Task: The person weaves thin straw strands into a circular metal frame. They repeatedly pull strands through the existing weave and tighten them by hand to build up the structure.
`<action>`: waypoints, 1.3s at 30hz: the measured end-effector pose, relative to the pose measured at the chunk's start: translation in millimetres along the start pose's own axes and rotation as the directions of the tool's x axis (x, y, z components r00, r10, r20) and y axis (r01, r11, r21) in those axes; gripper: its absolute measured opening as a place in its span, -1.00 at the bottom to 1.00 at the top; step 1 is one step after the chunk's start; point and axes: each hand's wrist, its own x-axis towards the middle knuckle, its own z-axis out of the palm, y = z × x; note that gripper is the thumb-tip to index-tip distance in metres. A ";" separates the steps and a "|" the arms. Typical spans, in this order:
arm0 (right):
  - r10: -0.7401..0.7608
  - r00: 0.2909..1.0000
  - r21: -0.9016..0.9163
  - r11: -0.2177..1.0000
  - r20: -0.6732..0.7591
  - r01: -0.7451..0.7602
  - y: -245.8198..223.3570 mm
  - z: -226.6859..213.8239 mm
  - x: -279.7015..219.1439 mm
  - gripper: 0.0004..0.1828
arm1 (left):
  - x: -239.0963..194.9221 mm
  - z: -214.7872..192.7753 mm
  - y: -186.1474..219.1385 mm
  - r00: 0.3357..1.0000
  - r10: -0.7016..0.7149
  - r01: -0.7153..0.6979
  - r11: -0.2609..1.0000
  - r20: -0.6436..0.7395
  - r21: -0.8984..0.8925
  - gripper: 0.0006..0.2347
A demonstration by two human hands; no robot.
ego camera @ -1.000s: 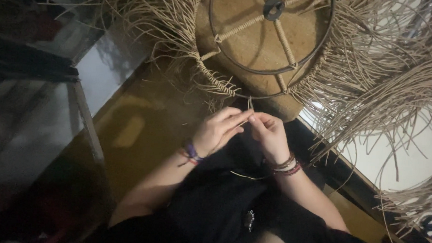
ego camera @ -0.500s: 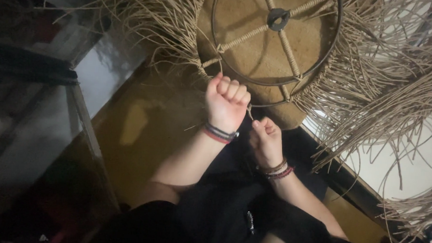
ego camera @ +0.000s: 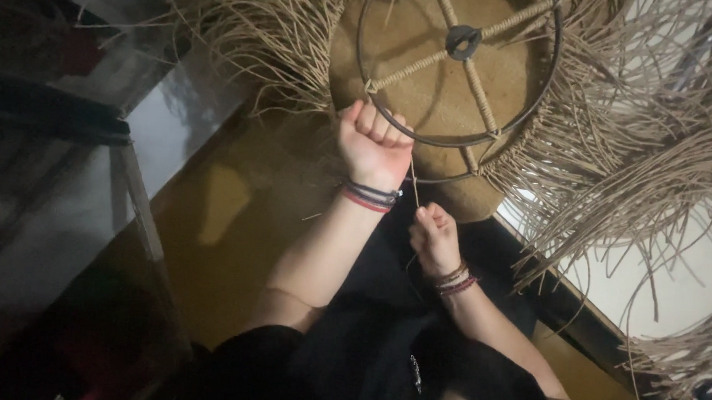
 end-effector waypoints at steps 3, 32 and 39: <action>-0.029 0.999 -0.062 0.998 0.013 0.030 -2.6 6.8 -0.3 -0.70 | -16.8 16.8 2.8 0.995 0.103 -0.105 0.978 0.021 0.180 -0.59; -0.378 0.656 -0.756 -0.288 0.653 0.587 -77.9 56.3 44.5 -0.68 | -70.5 -197.7 64.8 0.935 0.324 -0.242 0.280 0.146 0.929 -0.59; -0.412 0.694 -0.793 -0.137 0.590 0.594 -131.4 86.9 -29.4 -0.66 | -113.0 -162.7 51.2 0.901 -0.050 0.408 0.438 -0.432 0.801 -0.41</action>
